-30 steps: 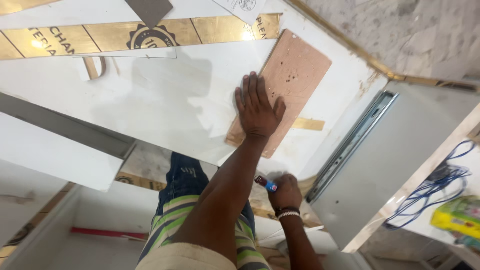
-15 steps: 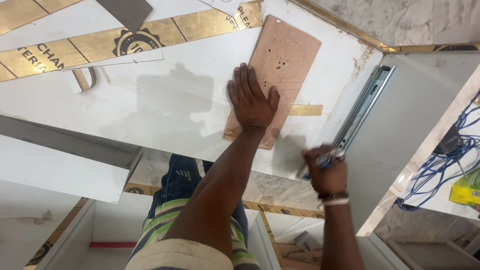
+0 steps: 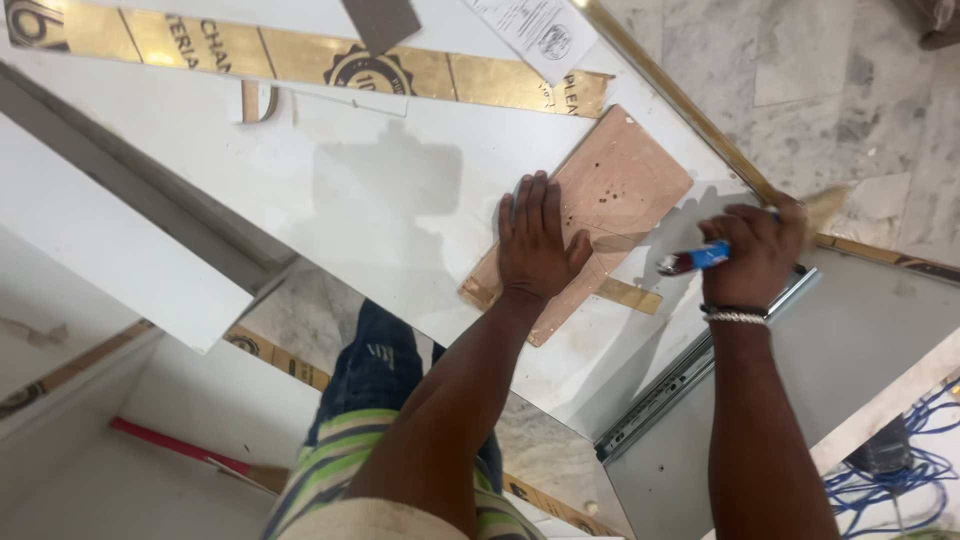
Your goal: The person uses a brush to sweep dust and debris from a white countertop and a wooden board. They move a metal rail aside to reach the area underneath, then sweep the rail itself before returning it to its original position.
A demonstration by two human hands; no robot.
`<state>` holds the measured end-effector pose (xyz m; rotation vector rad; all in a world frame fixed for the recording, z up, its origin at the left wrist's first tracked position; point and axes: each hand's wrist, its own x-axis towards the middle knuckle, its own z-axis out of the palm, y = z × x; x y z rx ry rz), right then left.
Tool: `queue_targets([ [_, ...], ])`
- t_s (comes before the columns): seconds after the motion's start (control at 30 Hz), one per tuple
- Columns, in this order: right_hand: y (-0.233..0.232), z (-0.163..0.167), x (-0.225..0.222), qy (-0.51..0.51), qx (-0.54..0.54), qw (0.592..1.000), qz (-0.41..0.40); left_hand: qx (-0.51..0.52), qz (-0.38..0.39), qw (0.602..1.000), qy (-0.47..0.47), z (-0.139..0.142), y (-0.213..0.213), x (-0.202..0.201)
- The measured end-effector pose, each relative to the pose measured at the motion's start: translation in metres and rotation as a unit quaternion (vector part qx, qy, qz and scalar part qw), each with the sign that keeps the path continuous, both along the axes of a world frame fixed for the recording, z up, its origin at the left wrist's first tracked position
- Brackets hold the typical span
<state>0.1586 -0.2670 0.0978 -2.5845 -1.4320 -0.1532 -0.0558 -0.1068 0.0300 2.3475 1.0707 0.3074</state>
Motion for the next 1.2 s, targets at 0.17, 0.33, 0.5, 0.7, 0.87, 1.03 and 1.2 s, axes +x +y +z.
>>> queue_targets([
  [0.17,-0.001,-0.022,-0.017,-0.016,-0.048,0.998,-0.03,-0.01,-0.006,0.999,0.036,0.0,0.0,0.001],
  [0.33,-0.034,-0.017,-0.049,0.009,-0.028,0.995,-0.098,0.023,-0.007,0.999,0.039,0.006,-0.001,0.002],
  [0.5,-0.048,-0.025,-0.1,0.053,0.022,0.98,-0.191,0.033,-0.021,0.999,0.002,0.013,-0.003,0.002],
  [0.7,-0.078,-0.057,-0.282,0.11,-0.205,0.923,-0.307,0.05,-0.034,0.998,-0.004,0.008,-0.006,-0.004],
  [0.87,-0.121,-0.051,-0.478,0.257,-0.297,0.835,-0.386,0.04,-0.061,0.997,0.029,0.006,-0.008,-0.006],
  [1.03,-0.137,0.002,-0.585,0.629,-0.224,0.43,-0.608,0.022,-0.062,0.997,0.034,0.009,-0.007,-0.006],
  [1.2,-0.114,0.036,-0.524,0.475,-0.101,0.616,-0.62,0.022,-0.072,0.996,0.042,0.006,-0.008,-0.008],
])
